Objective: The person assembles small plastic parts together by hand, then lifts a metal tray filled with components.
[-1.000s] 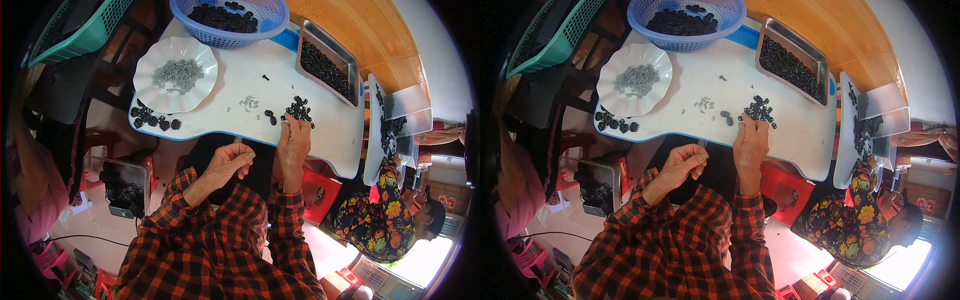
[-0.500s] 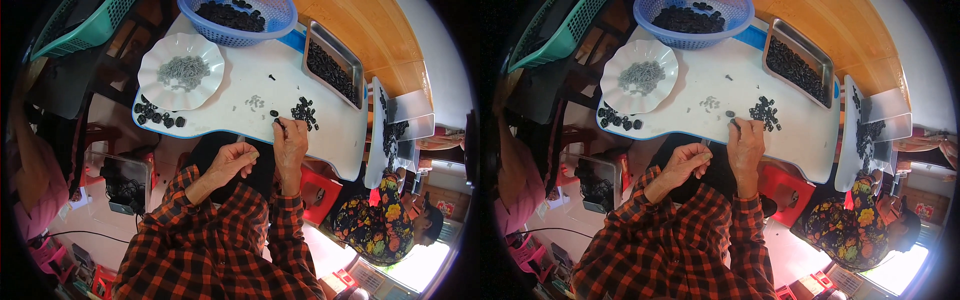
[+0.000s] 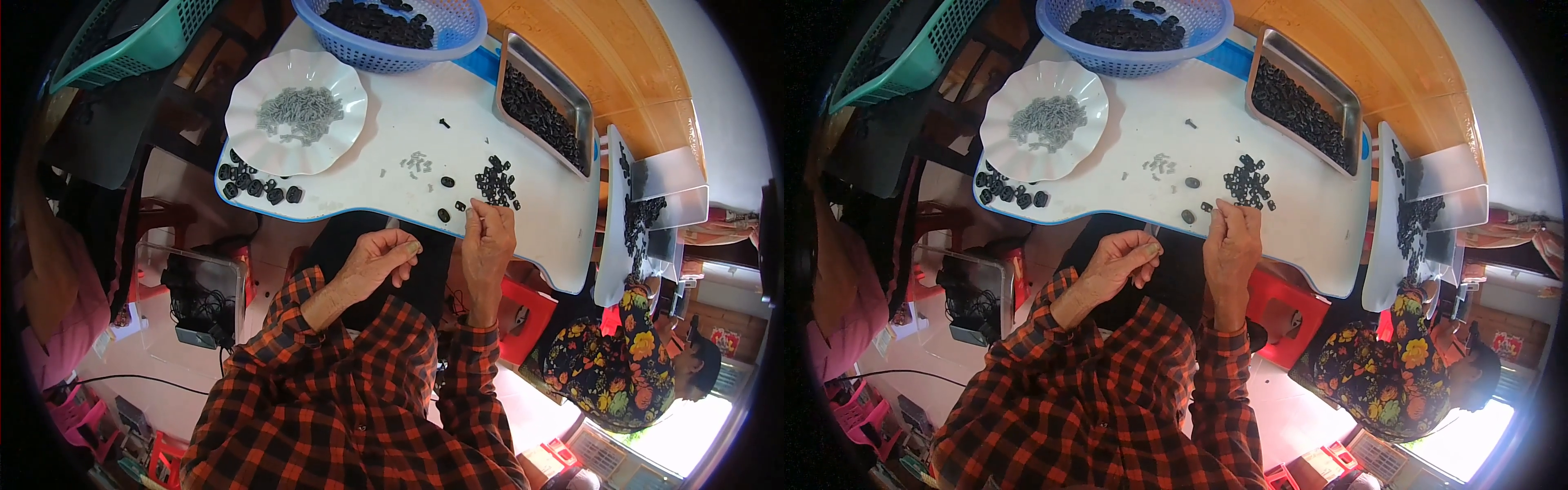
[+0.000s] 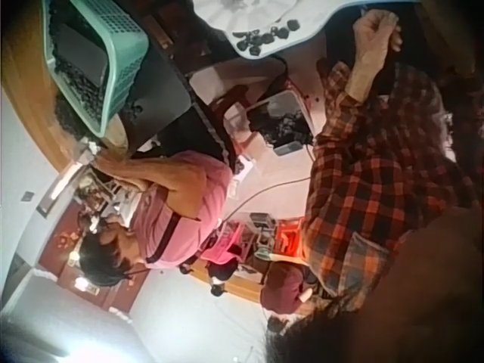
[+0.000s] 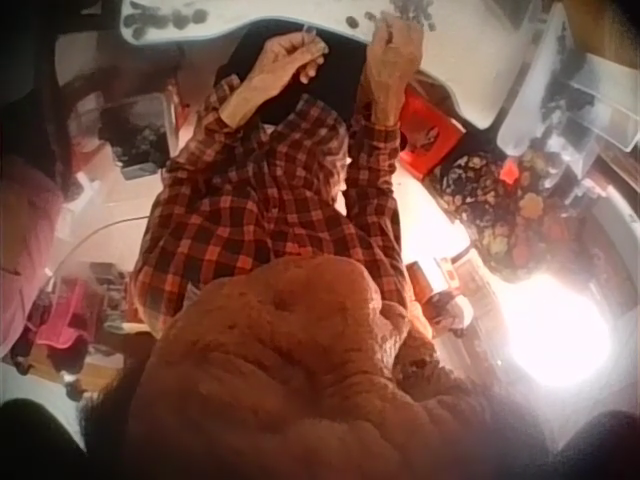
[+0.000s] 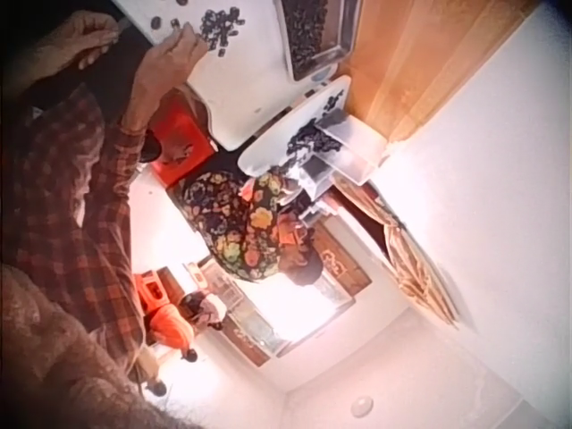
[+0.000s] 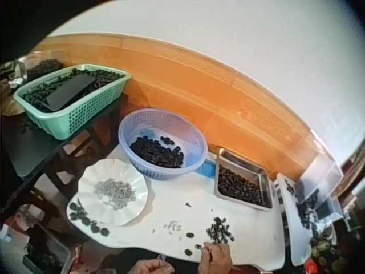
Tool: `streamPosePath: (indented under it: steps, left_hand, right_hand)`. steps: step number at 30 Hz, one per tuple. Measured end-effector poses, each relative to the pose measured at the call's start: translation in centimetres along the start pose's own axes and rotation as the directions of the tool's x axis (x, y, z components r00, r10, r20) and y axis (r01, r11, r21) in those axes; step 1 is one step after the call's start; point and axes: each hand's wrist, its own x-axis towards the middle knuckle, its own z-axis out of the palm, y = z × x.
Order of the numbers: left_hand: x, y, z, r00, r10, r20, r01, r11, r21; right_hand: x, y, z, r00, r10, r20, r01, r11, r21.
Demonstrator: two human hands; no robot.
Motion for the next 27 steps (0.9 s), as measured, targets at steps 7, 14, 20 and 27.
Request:
streamPosePath:
  steps: [7,14,20,27]
  left_hand:
    - [-0.1,-0.1,-0.3,1.000,0.003,0.008,-0.003,0.999,-0.033]
    - [-0.1,0.4,-0.2,0.997,0.026,0.073,-0.007,0.970,-0.243]
    - [-0.2,0.4,-0.4,0.997,0.042,0.058,-0.028,0.972,-0.232]
    - [-0.3,0.2,-0.4,0.999,0.033,0.037,-0.024,0.977,-0.213]
  right_hand:
    - [0.1,0.4,0.4,0.991,0.053,0.125,-0.054,0.999,0.008]
    - [0.3,0.3,0.3,0.992,0.059,0.114,-0.064,0.997,0.040]
    - [-0.6,0.1,0.5,0.997,0.010,0.072,-0.016,0.996,0.083]
    - [-2.1,-0.7,0.4,0.932,0.303,0.200,-0.361,0.832,0.421]
